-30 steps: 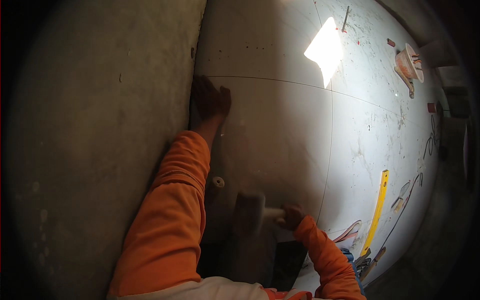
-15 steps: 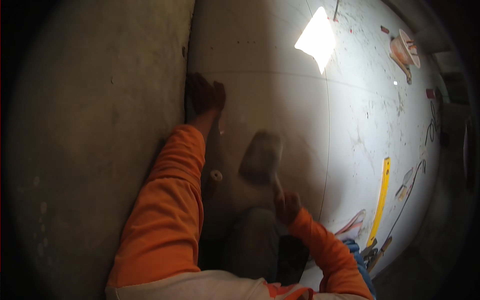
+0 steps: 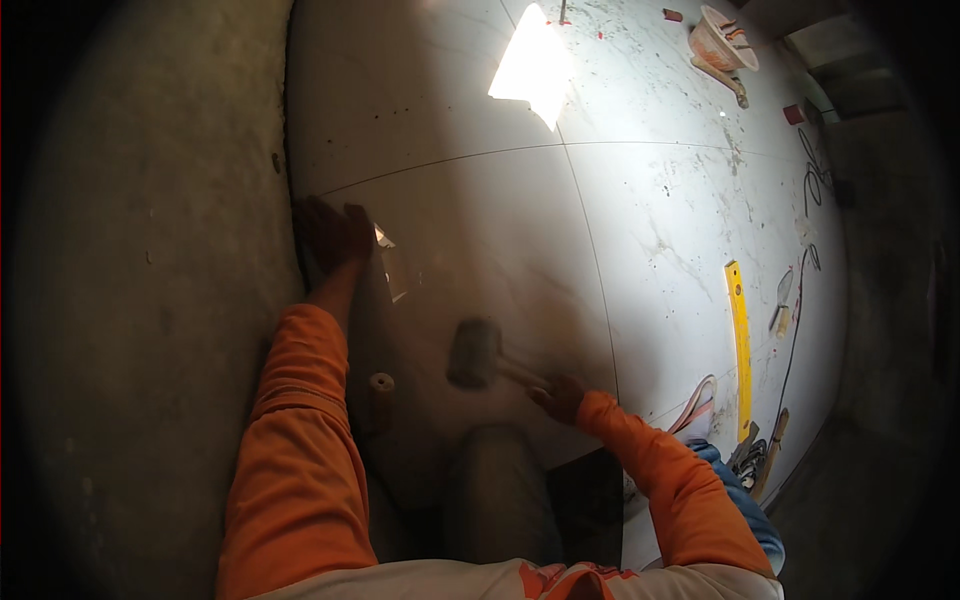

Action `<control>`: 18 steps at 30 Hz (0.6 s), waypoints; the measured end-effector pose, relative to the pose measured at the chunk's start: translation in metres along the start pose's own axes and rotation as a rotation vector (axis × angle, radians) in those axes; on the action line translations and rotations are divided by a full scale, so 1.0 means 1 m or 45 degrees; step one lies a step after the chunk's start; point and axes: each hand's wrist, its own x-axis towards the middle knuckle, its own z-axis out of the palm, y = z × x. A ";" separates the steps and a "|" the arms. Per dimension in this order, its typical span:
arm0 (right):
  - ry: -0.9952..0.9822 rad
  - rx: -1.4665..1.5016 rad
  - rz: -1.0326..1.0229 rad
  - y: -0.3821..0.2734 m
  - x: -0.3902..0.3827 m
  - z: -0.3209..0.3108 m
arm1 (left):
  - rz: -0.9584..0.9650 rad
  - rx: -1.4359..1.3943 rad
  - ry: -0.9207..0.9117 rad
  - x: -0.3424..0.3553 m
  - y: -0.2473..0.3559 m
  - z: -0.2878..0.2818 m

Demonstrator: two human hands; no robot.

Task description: The person taps white floor tiles with a rubber mallet while kneeling. The person handles the mallet with one hand and feels the tile surface with the other, then places the mallet down on the floor.

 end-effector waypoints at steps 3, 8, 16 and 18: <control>0.367 0.705 0.196 -0.015 -0.012 0.004 | 0.033 0.005 -0.034 0.001 0.000 0.001; -0.179 0.044 0.193 0.001 -0.005 0.013 | -0.013 0.020 0.016 0.004 0.000 0.002; 0.541 0.253 -0.529 0.011 -0.021 0.025 | 0.021 0.029 0.059 0.007 -0.004 0.010; 0.412 -0.066 -0.560 0.015 -0.013 0.020 | 0.031 0.081 0.091 0.010 -0.004 0.011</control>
